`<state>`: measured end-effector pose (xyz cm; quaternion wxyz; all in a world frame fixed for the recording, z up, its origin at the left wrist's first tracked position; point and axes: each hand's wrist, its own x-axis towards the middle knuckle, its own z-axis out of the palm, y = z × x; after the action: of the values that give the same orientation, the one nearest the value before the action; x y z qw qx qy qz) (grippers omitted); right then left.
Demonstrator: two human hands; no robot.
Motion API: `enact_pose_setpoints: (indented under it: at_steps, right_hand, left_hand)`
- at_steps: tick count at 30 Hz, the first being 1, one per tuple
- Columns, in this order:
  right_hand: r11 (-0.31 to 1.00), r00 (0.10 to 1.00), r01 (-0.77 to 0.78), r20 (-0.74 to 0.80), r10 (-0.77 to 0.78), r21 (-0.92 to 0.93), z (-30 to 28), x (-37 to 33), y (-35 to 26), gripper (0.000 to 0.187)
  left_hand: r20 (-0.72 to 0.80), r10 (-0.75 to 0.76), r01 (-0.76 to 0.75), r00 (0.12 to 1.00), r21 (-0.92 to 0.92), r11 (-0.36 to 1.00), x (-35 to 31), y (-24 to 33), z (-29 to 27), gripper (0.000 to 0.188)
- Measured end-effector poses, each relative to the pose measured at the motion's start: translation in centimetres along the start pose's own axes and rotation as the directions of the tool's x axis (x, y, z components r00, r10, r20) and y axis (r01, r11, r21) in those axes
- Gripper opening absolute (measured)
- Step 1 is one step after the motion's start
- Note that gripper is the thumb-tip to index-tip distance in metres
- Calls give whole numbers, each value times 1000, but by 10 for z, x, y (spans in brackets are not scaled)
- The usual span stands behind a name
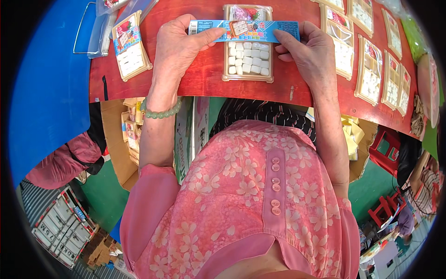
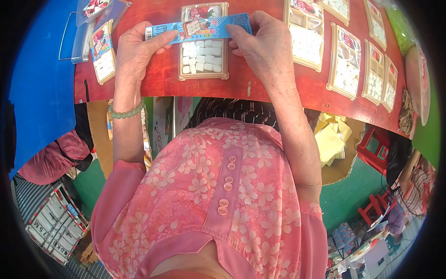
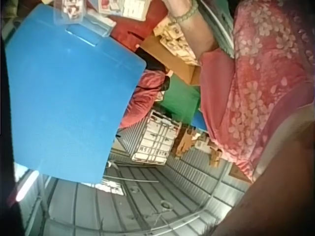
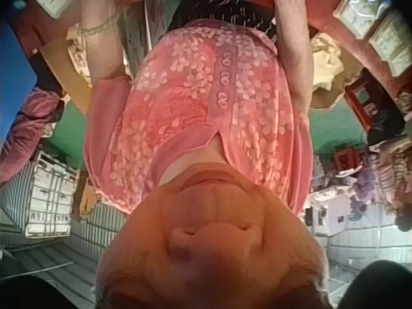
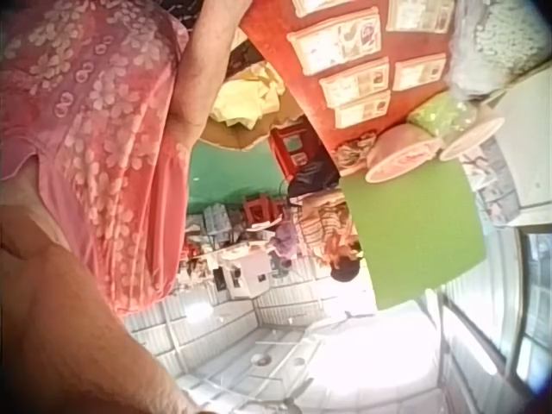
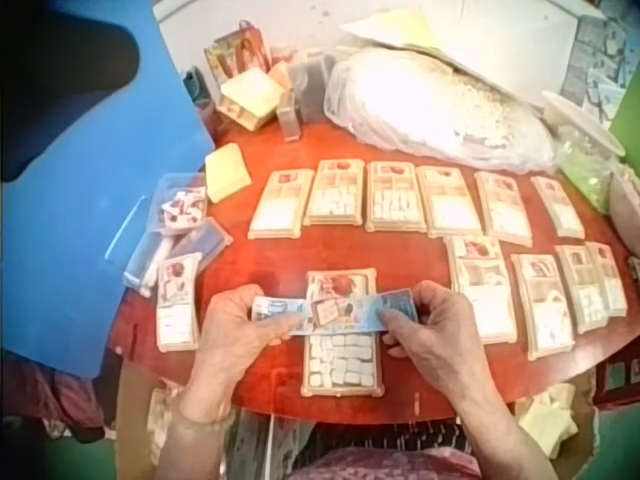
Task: Packaging small square sweets into plastic trays and applying paper labels.
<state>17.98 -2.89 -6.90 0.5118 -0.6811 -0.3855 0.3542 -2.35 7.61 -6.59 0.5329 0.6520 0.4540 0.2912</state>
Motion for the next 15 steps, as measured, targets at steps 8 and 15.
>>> enact_pose_setpoints:
  at_steps: [8, 15]
  right_hand:
    - [999, 1000, -17, -5, 16, -32, 1, 0, -2, 21]
    - [993, 998, -61, 0, 61, -98, 1, -2, -4, 17]
  left_hand:
    - [-24, 75, -72, 997, 92, 993, 2, -5, 1, 20]
    - [-17, 104, -98, 994, 213, 972, 4, -4, 1, 26]
